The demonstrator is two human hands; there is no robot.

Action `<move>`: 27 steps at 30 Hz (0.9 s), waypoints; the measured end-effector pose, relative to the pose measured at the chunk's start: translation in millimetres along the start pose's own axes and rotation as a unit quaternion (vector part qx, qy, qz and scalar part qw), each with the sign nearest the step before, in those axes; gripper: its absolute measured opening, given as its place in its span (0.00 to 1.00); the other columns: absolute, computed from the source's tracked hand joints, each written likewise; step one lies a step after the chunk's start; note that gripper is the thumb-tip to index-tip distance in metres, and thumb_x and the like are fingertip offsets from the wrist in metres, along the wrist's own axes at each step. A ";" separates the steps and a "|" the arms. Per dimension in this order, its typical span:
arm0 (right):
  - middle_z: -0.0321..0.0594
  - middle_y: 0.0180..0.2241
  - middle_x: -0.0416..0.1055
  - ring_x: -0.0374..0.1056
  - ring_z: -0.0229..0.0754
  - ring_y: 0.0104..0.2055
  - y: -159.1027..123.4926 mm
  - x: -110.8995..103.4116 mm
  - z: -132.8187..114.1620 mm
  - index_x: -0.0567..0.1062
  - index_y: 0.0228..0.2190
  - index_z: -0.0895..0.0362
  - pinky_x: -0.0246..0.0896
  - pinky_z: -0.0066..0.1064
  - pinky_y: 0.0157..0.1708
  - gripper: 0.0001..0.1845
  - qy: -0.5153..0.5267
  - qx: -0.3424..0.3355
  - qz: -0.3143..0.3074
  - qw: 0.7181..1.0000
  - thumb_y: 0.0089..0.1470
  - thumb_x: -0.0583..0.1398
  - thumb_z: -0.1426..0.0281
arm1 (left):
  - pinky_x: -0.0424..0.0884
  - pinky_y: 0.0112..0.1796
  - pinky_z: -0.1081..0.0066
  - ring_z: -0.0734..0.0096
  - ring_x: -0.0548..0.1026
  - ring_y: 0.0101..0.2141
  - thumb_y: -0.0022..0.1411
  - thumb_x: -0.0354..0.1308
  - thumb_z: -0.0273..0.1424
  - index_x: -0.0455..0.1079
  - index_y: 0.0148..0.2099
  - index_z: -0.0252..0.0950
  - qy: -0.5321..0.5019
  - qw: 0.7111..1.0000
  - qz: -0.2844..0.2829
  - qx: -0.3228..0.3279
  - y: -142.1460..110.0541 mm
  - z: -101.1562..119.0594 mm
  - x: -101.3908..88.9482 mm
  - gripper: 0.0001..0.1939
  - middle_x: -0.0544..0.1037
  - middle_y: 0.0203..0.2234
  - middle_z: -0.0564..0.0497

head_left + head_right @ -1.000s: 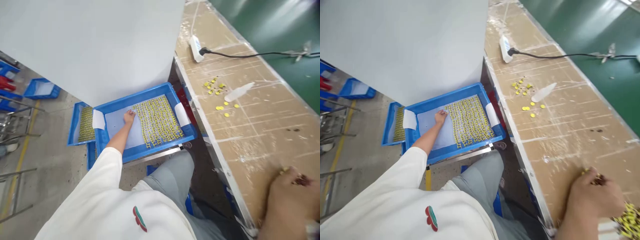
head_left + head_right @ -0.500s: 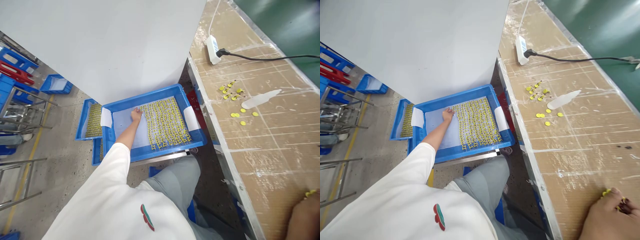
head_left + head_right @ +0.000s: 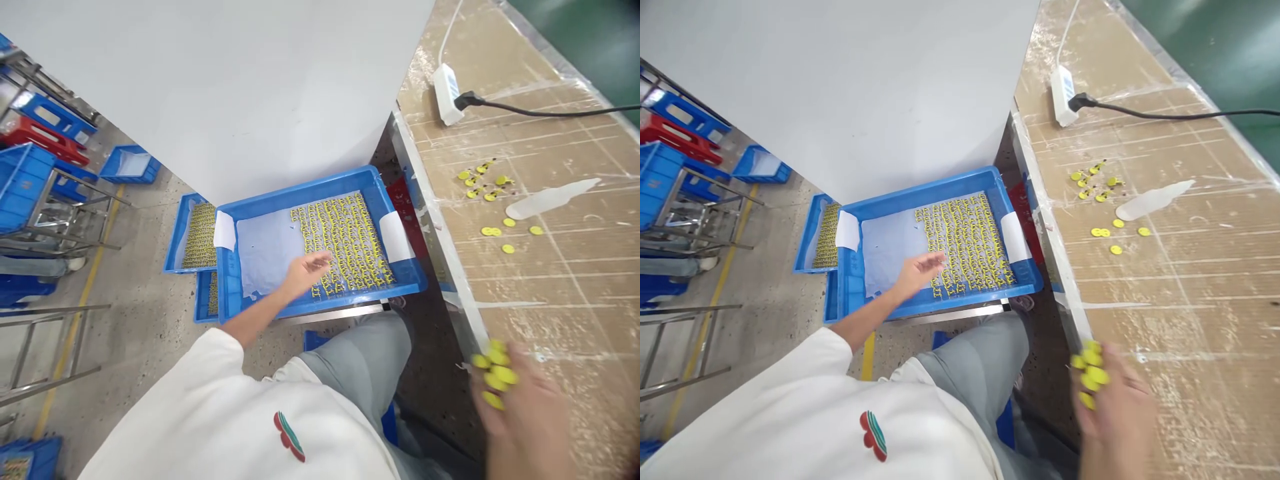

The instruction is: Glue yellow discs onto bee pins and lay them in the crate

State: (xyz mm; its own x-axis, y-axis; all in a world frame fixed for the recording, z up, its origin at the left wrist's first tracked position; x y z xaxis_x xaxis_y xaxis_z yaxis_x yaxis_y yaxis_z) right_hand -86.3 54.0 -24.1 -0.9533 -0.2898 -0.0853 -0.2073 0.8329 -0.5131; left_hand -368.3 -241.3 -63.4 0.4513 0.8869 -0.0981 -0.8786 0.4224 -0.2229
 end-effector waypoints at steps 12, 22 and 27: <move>0.30 0.15 0.63 0.51 0.27 0.15 -104.2 151.9 73.1 0.78 0.26 0.59 0.43 0.21 0.14 0.28 -0.030 0.092 -0.335 0.937 0.38 0.73 0.46 | 0.75 0.49 0.66 0.66 0.78 0.45 0.56 0.71 0.35 0.82 0.45 0.40 -0.149 0.983 -0.101 0.032 -85.3 31.9 53.9 0.14 0.81 0.42 0.45; 0.42 0.29 0.80 0.72 0.38 0.27 -105.1 147.3 53.7 0.84 0.30 0.56 0.69 0.29 0.29 0.23 -0.059 -0.051 -0.304 0.949 0.39 0.74 0.52 | 0.75 0.50 0.61 0.67 0.81 0.40 0.49 0.75 0.37 0.83 0.42 0.37 -0.324 0.928 -0.055 -0.175 -99.5 13.3 63.9 0.18 0.85 0.37 0.46; 0.42 0.32 0.81 0.73 0.38 0.30 -98.3 145.1 65.6 0.85 0.35 0.55 0.70 0.28 0.31 0.23 -0.031 -0.019 -0.278 0.960 0.41 0.74 0.53 | 0.77 0.50 0.57 0.63 0.83 0.40 0.50 0.73 0.41 0.82 0.45 0.36 -0.247 0.961 0.025 -0.124 -84.2 3.7 46.2 0.21 0.85 0.38 0.45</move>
State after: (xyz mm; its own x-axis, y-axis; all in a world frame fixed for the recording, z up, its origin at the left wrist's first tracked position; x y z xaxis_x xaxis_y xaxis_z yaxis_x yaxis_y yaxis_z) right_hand -189.8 -100.8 -42.1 -0.6785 -0.7210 0.1411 -0.6891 0.5580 -0.4623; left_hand -274.1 -235.2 -45.5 0.2260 0.9116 0.3434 -0.8052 0.3732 -0.4609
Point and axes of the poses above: each hand's wrist, its own y-axis towards the middle knuckle, its own x-axis out of the palm, z = x × y, the point moved 6 cm from there along y, towards the middle knuckle
